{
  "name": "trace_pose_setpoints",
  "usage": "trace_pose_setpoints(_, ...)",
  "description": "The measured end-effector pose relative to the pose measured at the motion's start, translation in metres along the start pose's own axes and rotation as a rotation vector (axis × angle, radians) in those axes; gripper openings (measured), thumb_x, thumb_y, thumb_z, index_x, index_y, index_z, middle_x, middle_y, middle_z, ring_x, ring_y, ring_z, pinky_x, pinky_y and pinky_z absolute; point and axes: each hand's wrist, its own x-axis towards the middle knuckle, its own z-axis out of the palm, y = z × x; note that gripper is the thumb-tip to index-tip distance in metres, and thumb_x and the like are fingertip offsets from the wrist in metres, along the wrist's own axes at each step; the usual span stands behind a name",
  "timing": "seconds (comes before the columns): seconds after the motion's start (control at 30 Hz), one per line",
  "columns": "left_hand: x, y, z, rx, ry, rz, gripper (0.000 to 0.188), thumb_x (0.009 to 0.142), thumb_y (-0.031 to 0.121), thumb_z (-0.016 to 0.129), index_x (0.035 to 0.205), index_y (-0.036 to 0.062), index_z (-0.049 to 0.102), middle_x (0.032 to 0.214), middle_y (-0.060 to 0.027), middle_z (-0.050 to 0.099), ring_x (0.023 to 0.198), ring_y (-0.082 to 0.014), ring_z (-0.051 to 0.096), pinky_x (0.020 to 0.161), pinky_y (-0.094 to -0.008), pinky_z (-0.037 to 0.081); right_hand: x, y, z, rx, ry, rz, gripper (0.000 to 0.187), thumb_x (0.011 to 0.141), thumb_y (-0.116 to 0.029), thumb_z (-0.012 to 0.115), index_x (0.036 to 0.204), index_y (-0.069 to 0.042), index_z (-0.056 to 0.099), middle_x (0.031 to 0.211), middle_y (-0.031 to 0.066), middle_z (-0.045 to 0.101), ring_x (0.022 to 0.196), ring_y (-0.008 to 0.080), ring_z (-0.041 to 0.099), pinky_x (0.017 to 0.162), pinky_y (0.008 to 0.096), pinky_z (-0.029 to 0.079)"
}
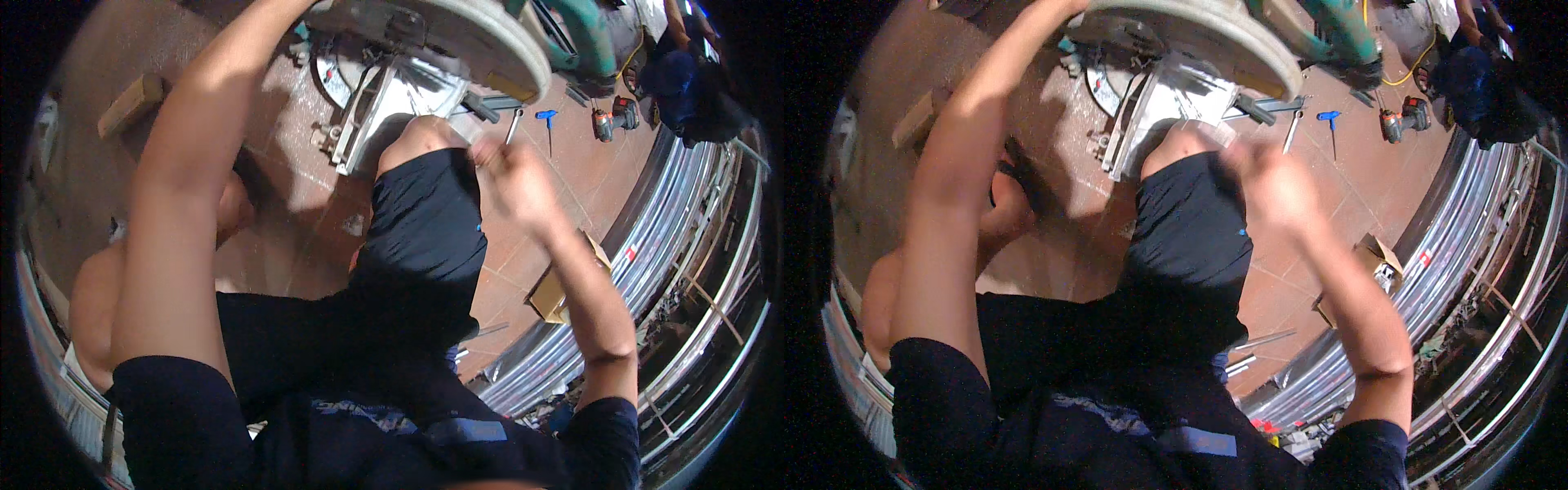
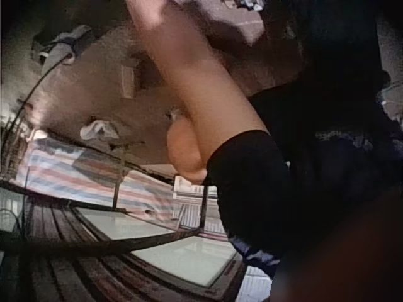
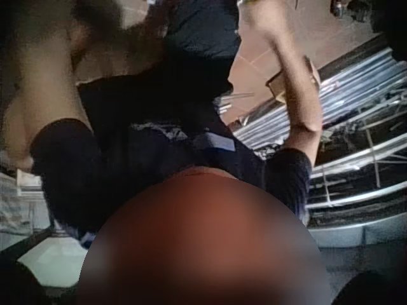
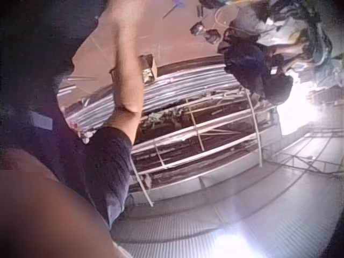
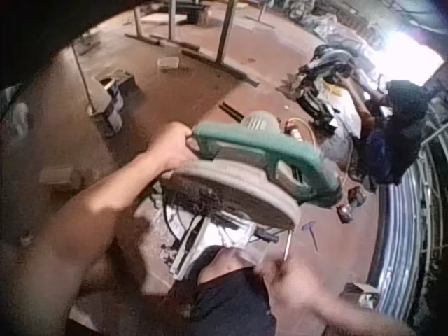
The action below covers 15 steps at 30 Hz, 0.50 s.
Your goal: The person sits on the floor and adjusts a miter saw, using a wrench and an Allen key to tighten or loosen components near the blade and base. The person manipulates the saw arm and internal parts, then uses a blue-handled Allen key to adjust a bolt.
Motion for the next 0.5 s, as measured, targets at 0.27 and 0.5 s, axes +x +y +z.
trace_pose_setpoints(0.27,0.019,-0.031,0.003,-0.056,0.067,0.065,0.03,0.078,0.034,0.08,0.083,0.0039,0.076,0.084,-0.021,0.075,0.078,-0.0334,0.074,0.075,-0.0454,0.055,-0.052,0.011,0.027,0.484,0.011,-0.138,0.041,0.113,-0.034,0.051,0.109,-0.001,0.074,0.086,0.0162,0.072,0.083,0.0268,0.07,0.083,0.0405,0.054)
trace_pose_setpoints(0.5,0.027,-0.037,-0.001,-0.119,-0.039,0.042,0.031,0.079,0.034,0.079,0.085,0.004,0.076,0.085,-0.0211,0.075,0.079,-0.034,0.074,0.075,-0.0455,0.055,0.001,-0.062,0.084,1.385,0.043,-0.211,0.037,0.117,-0.034,0.048,0.111,-0.005,0.07,0.082,-0.0045,0.054,0.077,0.0078,0.048,0.072,0.0248,0.041)
